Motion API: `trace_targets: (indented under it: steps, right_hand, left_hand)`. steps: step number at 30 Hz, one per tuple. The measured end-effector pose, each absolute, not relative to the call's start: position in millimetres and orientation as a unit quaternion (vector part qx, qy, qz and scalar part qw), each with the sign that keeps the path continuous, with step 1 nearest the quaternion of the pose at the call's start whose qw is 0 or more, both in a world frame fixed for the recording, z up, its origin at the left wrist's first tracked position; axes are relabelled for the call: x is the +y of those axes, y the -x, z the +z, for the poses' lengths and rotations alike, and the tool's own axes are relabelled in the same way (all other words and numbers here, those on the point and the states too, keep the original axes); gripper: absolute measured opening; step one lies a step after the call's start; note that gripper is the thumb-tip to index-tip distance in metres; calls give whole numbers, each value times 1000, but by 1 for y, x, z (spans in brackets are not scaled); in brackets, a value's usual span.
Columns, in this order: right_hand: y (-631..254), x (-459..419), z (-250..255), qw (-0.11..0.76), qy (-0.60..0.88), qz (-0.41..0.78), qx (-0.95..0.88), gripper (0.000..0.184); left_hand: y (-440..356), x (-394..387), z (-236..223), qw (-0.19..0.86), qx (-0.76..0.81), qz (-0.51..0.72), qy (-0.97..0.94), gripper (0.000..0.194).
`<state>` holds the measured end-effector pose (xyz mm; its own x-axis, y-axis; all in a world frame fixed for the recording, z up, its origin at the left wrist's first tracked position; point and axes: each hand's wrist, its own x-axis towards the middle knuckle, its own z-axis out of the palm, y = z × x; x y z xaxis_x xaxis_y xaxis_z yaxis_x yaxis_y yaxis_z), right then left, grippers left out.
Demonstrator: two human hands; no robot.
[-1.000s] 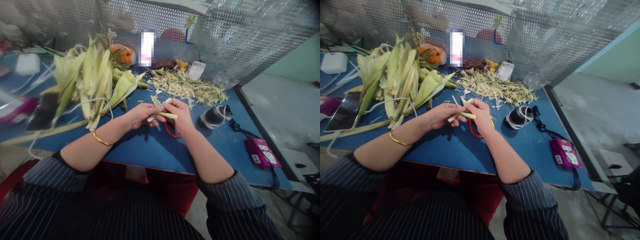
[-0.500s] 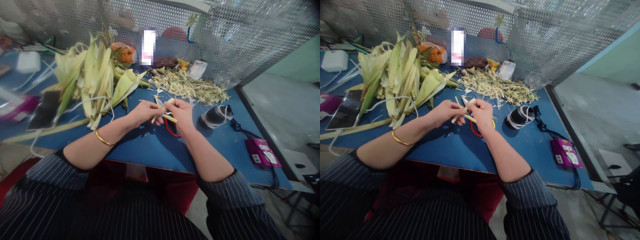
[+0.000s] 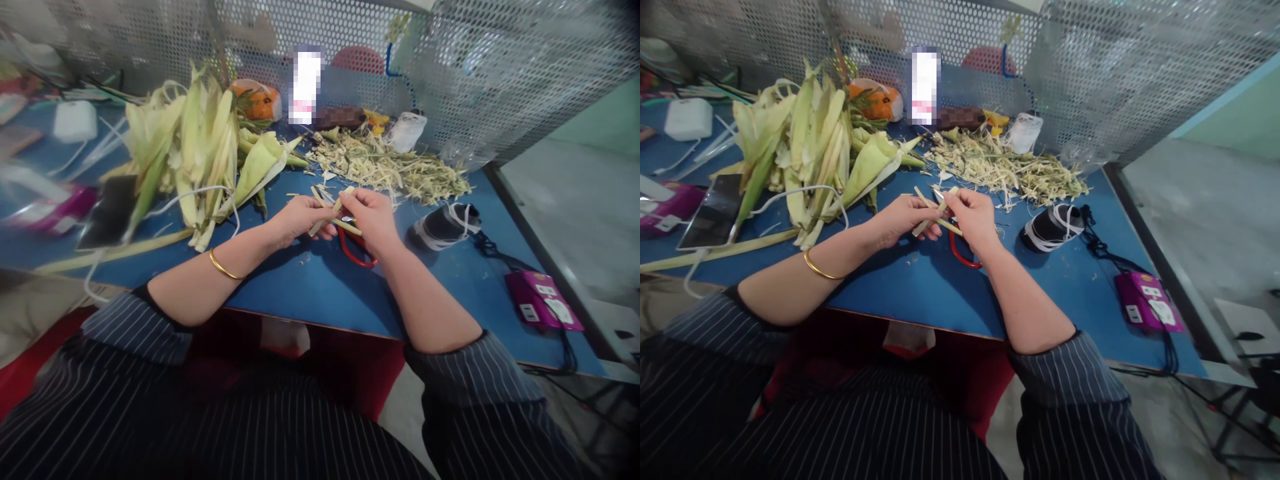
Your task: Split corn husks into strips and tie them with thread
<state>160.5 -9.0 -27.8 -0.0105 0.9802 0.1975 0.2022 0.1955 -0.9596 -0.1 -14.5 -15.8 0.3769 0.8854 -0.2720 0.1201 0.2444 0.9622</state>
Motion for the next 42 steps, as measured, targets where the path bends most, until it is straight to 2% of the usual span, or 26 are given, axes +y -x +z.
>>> trace_targets:
  steps: [10,16,42]
  right_hand:
    - [-158,-12,-21,500,520,329,-609,30]
    - [-158,-12,-23,491,523,337,-609,26]
    - [-164,-7,-28,476,529,307,-632,28]
  left_hand:
    - [-1,-15,-16,638,461,310,-533,14]
    - [0,-13,-20,639,459,304,-537,14]
    - [6,-12,-15,663,452,301,-515,15]
